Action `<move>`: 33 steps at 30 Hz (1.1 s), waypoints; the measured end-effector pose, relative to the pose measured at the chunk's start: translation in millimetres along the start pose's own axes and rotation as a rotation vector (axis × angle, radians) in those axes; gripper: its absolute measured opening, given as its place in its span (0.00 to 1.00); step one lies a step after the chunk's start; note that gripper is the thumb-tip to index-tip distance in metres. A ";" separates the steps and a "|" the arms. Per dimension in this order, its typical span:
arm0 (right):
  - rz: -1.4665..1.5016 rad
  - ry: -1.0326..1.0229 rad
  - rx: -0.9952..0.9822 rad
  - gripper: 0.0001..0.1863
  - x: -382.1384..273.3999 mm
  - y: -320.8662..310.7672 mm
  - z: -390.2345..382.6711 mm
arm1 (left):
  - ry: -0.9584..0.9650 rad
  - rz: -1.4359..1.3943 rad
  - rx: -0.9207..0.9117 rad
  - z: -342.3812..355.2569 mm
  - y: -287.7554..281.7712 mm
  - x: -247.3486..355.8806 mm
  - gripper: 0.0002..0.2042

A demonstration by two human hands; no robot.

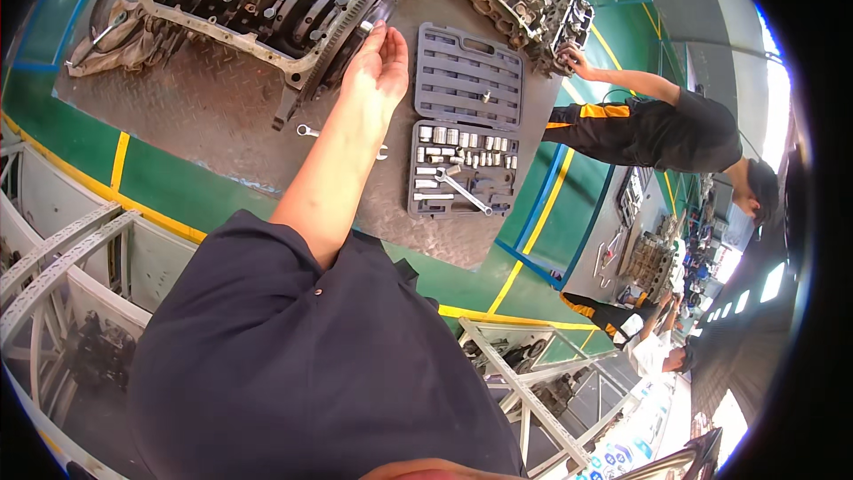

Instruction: Loosening or tightening bolts on a clutch and flywheel assembly using a speed handle and socket.

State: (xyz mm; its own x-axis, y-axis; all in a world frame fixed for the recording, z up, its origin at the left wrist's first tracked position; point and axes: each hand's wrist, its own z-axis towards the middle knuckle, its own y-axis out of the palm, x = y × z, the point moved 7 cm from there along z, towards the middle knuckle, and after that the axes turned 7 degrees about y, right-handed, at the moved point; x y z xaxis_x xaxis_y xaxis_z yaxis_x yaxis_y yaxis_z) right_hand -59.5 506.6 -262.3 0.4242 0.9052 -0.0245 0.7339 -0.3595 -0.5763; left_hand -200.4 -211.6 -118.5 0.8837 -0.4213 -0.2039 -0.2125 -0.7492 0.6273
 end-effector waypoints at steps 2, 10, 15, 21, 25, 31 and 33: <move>-0.033 -0.037 0.010 0.24 12.5 8.0 10.5 | 0.039 0.027 -0.028 -0.1 -2.6 -0.8 0.05; 0.607 0.039 -0.218 0.29 -6.9 4.0 16.9 | -0.103 1.364 -0.651 -11.8 -138.5 -70.8 0.14; 0.340 -0.081 -0.046 0.30 -39.0 -10.1 -9.5 | -0.071 2.313 -0.994 -25.0 -262.0 -107.6 0.15; 0.517 0.182 -0.099 0.28 13.4 2.5 -22.6 | 0.278 2.678 -1.276 17.2 -261.9 -190.0 0.15; 0.701 0.320 -0.108 0.25 56.5 6.3 -24.2 | 0.190 2.992 -1.543 40.9 -265.7 -242.0 0.22; 0.747 0.360 -0.124 0.25 79.0 0.7 -17.7 | 0.457 3.210 -1.556 60.8 -286.2 -261.1 0.17; 0.806 0.387 -0.144 0.26 76.9 -4.0 -15.2 | 0.614 3.125 -1.487 60.8 -290.9 -260.5 0.20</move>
State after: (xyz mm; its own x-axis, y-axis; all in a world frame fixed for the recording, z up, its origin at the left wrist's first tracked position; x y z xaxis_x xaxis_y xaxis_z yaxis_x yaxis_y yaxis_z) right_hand -21.8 574.2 -249.5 0.9679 0.2365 -0.0849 0.1852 -0.8997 -0.3952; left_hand -394.1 85.1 -293.5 -0.1419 0.9352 0.3244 0.1563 0.3448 -0.9256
